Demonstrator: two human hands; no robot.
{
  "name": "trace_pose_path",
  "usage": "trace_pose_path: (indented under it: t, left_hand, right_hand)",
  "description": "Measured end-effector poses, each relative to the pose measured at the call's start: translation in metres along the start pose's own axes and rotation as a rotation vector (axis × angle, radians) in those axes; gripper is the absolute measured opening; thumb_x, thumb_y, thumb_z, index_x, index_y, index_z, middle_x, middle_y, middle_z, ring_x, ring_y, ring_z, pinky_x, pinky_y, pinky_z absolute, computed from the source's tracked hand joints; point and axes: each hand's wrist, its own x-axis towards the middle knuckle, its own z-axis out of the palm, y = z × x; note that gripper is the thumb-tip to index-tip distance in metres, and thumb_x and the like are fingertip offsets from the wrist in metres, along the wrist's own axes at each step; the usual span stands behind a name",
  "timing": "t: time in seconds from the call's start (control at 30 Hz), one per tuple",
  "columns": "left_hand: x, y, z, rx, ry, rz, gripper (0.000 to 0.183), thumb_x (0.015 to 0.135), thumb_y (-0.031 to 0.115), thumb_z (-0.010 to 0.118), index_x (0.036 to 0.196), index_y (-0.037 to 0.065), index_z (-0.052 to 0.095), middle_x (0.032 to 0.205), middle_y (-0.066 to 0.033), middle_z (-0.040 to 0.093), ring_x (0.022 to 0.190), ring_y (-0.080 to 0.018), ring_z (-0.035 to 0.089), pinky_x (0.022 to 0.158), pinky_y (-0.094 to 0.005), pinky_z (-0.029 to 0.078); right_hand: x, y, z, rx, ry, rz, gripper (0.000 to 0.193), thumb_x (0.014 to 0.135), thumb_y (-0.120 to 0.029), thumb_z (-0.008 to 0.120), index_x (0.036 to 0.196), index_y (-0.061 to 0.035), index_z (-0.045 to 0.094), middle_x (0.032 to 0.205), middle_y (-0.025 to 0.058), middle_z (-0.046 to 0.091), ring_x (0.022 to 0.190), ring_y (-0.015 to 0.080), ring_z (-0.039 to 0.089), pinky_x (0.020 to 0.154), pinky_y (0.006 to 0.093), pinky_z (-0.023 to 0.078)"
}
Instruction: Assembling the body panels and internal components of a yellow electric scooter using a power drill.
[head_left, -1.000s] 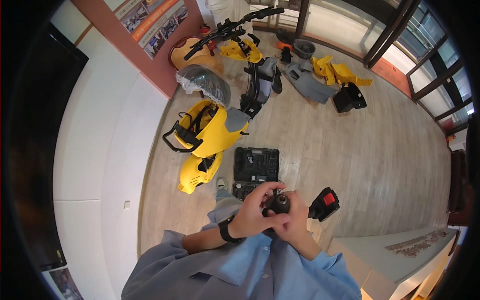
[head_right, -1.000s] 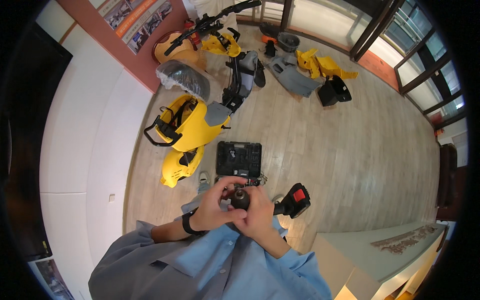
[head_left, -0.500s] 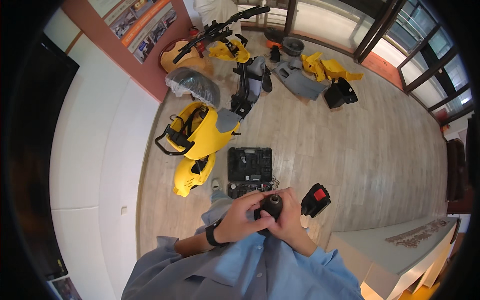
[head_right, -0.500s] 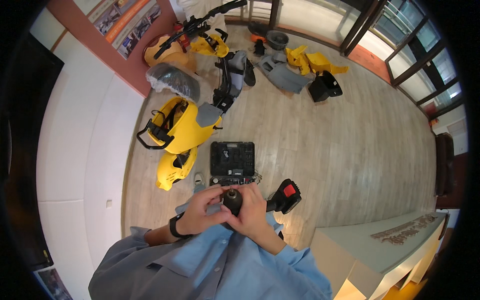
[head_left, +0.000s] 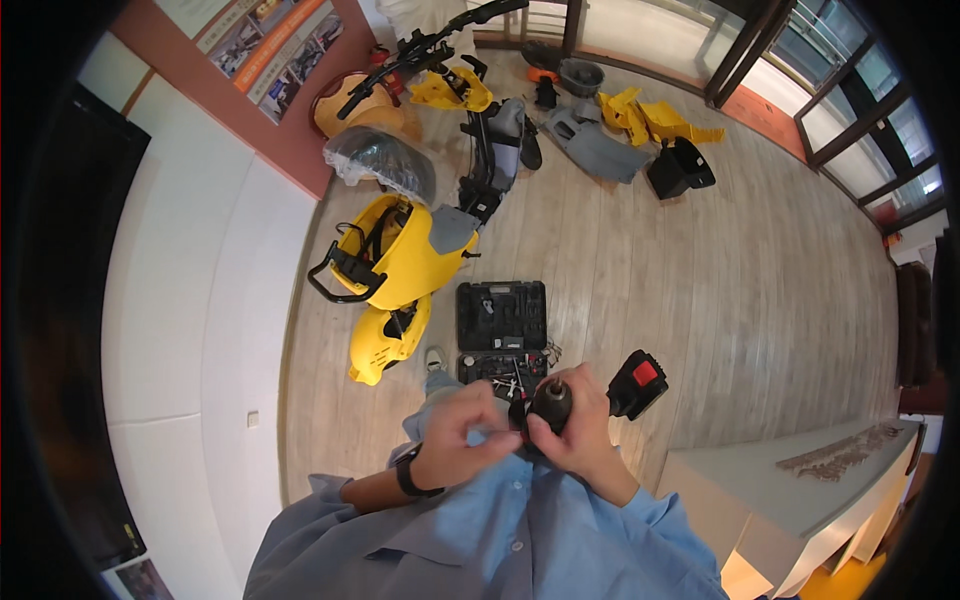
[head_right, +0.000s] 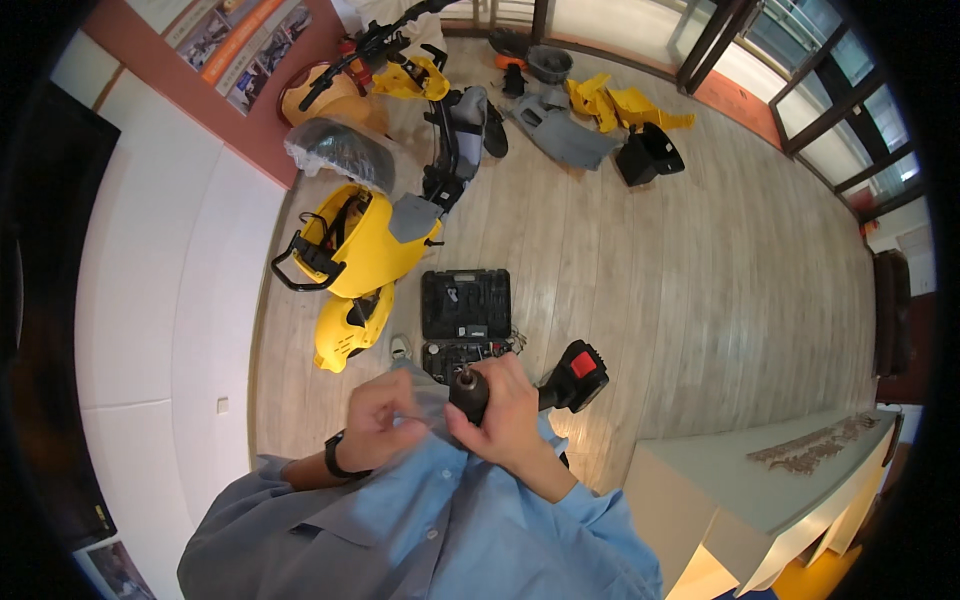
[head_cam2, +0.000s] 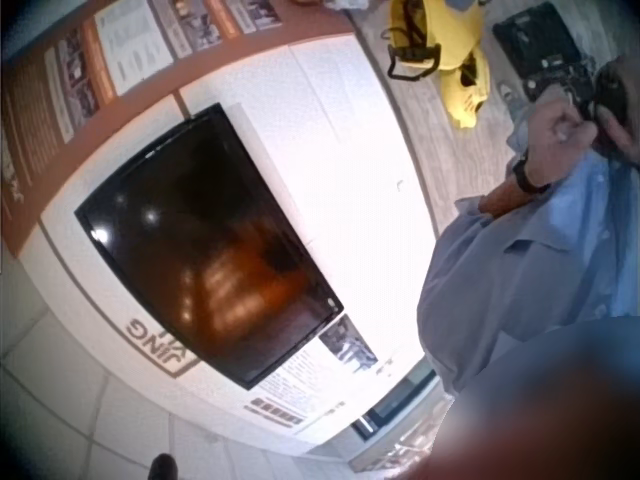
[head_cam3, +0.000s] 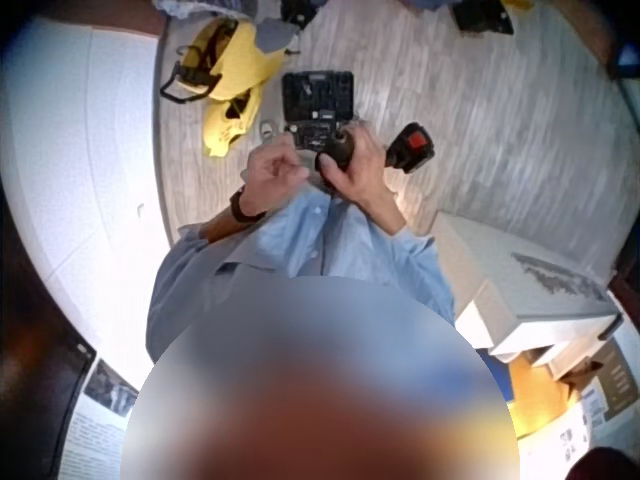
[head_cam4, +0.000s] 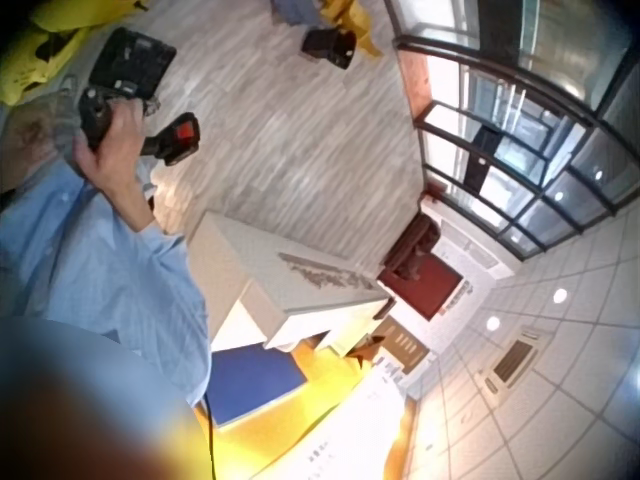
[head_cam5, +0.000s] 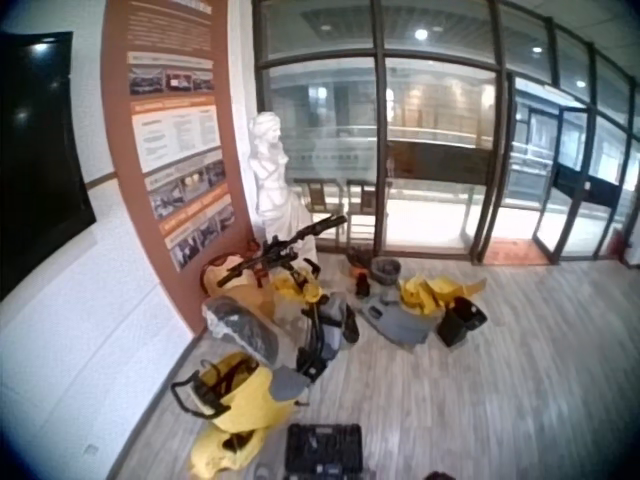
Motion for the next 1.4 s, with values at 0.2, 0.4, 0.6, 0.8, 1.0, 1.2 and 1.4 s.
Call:
trace_pose_path:
  t: [0.2, 0.4, 0.6, 0.8, 1.0, 1.2, 1.4]
  left_hand:
    - [0.027, 0.033, 0.006, -0.067, 0.139, -0.133, 0.051, 0.077, 0.013, 0.075, 0.125, 0.001, 0.061, 0.088, -0.0038, 0.054, 0.077, -0.0111, 0.049, 0.072, -0.0257, 0.042]
    - [0.050, 0.027, 0.005, 0.135, -0.170, -0.101, 0.058, 0.071, 0.019, 0.085, 0.124, 0.004, 0.064, 0.092, -0.0003, 0.055, 0.079, -0.0061, 0.047, 0.067, -0.0227, 0.039]
    - [0.038, 0.016, 0.026, 0.040, 0.054, -0.190, 0.054, 0.069, 0.023, 0.088, 0.115, 0.004, 0.066, 0.088, 0.0010, 0.057, 0.077, -0.0051, 0.050, 0.066, -0.0233, 0.042]
    - [0.046, 0.025, 0.013, -0.055, 0.024, -0.097, 0.025, 0.083, 0.013, 0.076, 0.104, 0.001, 0.070, 0.081, 0.0015, 0.055, 0.071, -0.0062, 0.050, 0.061, -0.0244, 0.039]
    - [0.050, 0.025, 0.007, -0.059, 0.133, 0.002, 0.012, 0.090, 0.008, 0.065, 0.092, -0.002, 0.071, 0.078, -0.0005, 0.052, 0.067, -0.0090, 0.047, 0.059, -0.0247, 0.036]
    - [0.057, 0.016, -0.003, -0.642, 0.244, -0.062, 0.015, 0.097, 0.014, 0.050, 0.092, 0.002, 0.058, 0.092, -0.0060, 0.053, 0.080, -0.0141, 0.046, 0.075, -0.0282, 0.038]
    - [0.054, 0.000, 0.004, -1.235, 0.196, -0.444, 0.021, 0.100, 0.024, 0.037, 0.083, 0.013, 0.042, 0.107, -0.0092, 0.056, 0.107, -0.0265, 0.054, 0.099, -0.0441, 0.040]
  right_hand:
    - [-0.003, 0.001, 0.004, -0.013, -0.025, -0.025, 0.043, 0.069, -0.026, 0.078, 0.100, -0.0035, 0.057, 0.092, 0.0114, 0.062, 0.082, 0.0328, 0.058, 0.067, 0.0408, 0.050]
    - [-0.005, -0.003, 0.003, -0.017, -0.060, -0.034, 0.048, 0.064, -0.027, 0.079, 0.100, -0.0027, 0.058, 0.091, 0.0107, 0.061, 0.082, 0.0326, 0.058, 0.066, 0.0404, 0.050]
    - [-0.007, -0.003, 0.010, -0.040, -0.031, -0.071, 0.050, 0.063, -0.029, 0.079, 0.100, -0.0023, 0.058, 0.090, 0.0106, 0.061, 0.081, 0.0318, 0.058, 0.063, 0.0408, 0.051]
    - [-0.010, -0.001, 0.007, -0.034, -0.059, -0.040, 0.047, 0.066, -0.029, 0.079, 0.100, -0.0030, 0.058, 0.090, 0.0103, 0.061, 0.081, 0.0307, 0.058, 0.064, 0.0398, 0.051]
    - [-0.011, -0.005, 0.008, -0.001, -0.092, -0.047, 0.043, 0.069, -0.028, 0.078, 0.098, -0.0034, 0.059, 0.087, 0.0107, 0.061, 0.079, 0.0303, 0.058, 0.066, 0.0386, 0.051]
    - [-0.013, 0.001, 0.010, 0.031, -0.094, -0.030, 0.041, 0.070, -0.029, 0.078, 0.096, -0.0035, 0.058, 0.084, 0.0108, 0.060, 0.077, 0.0304, 0.058, 0.064, 0.0385, 0.051]
    - [-0.011, -0.003, 0.006, -0.007, -0.159, 0.022, 0.041, 0.071, -0.030, 0.077, 0.096, -0.0025, 0.059, 0.082, 0.0121, 0.059, 0.077, 0.0312, 0.058, 0.064, 0.0401, 0.050]
